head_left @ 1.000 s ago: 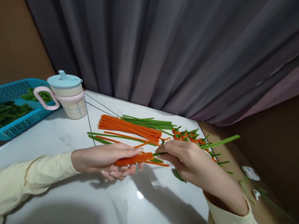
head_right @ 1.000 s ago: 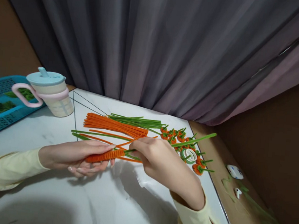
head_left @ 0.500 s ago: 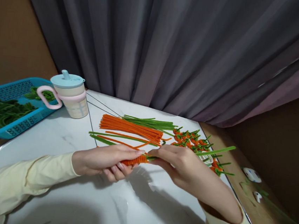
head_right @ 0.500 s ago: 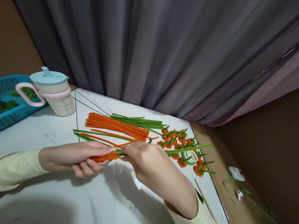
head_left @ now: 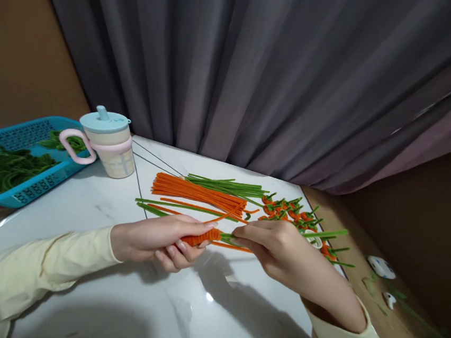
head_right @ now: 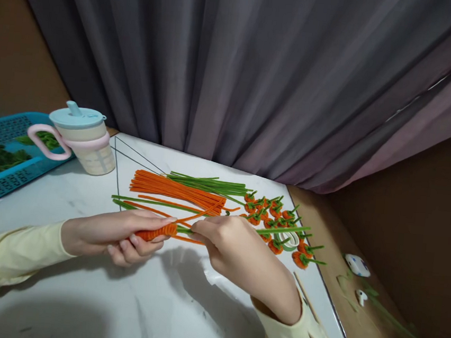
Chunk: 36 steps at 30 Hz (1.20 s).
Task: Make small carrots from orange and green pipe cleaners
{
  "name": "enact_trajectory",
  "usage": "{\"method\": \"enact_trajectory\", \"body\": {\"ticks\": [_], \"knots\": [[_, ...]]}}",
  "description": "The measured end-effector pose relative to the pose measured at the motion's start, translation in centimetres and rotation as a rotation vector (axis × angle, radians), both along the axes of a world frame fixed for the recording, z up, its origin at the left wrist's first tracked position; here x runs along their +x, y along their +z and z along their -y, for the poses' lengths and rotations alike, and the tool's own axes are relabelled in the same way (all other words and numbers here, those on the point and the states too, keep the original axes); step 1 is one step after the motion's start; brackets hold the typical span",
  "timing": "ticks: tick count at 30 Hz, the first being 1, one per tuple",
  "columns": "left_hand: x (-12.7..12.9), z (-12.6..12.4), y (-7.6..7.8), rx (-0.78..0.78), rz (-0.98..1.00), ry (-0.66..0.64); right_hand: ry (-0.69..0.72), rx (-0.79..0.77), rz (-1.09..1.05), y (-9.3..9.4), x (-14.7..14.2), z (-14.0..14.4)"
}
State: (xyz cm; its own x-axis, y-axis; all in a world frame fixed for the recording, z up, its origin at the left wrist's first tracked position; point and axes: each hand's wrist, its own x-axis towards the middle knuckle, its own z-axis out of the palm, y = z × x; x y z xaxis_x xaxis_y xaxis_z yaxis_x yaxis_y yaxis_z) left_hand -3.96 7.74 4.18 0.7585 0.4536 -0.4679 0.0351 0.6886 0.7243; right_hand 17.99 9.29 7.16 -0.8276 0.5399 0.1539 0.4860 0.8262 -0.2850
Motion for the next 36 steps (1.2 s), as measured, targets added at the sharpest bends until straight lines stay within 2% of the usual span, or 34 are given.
{"method": "enact_trajectory", "body": {"ticks": [5, 8, 11, 16, 19, 24, 27, 36], "knots": [[-0.2, -0.2, -0.6, -0.044, 0.036, -0.081, 0.02, -0.04, -0.03, -0.6, -0.5, -0.2], [-0.2, -0.1, -1.0, 0.005, 0.1, -0.156, 0.075, -0.08, -0.08, -0.5, 0.1, -0.5], [0.0, -0.1, -1.1, 0.066, 0.127, -0.128, 0.097, -0.106, -0.083, -0.4, 0.2, -0.4], [0.1, -0.1, -0.9, -0.133, 0.059, -0.085, 0.105, -0.154, -0.018, -0.9, -1.3, 0.1], [0.1, -0.2, -1.2, -0.175, 0.063, -0.029, 0.071, -0.142, -0.013, -1.1, -1.8, 0.1], [0.0, -0.3, -1.2, -0.183, 0.072, 0.03, -0.001, -0.043, -0.008, -0.7, -0.2, -0.8], [0.0, -0.3, -1.0, -0.174, 0.077, 0.033, 0.002, -0.014, -0.01, -0.5, 0.6, -1.2], [0.1, -0.6, -1.8, -0.15, 0.123, 0.032, 0.04, -0.063, -0.012, -1.5, -0.9, -1.1]]}}
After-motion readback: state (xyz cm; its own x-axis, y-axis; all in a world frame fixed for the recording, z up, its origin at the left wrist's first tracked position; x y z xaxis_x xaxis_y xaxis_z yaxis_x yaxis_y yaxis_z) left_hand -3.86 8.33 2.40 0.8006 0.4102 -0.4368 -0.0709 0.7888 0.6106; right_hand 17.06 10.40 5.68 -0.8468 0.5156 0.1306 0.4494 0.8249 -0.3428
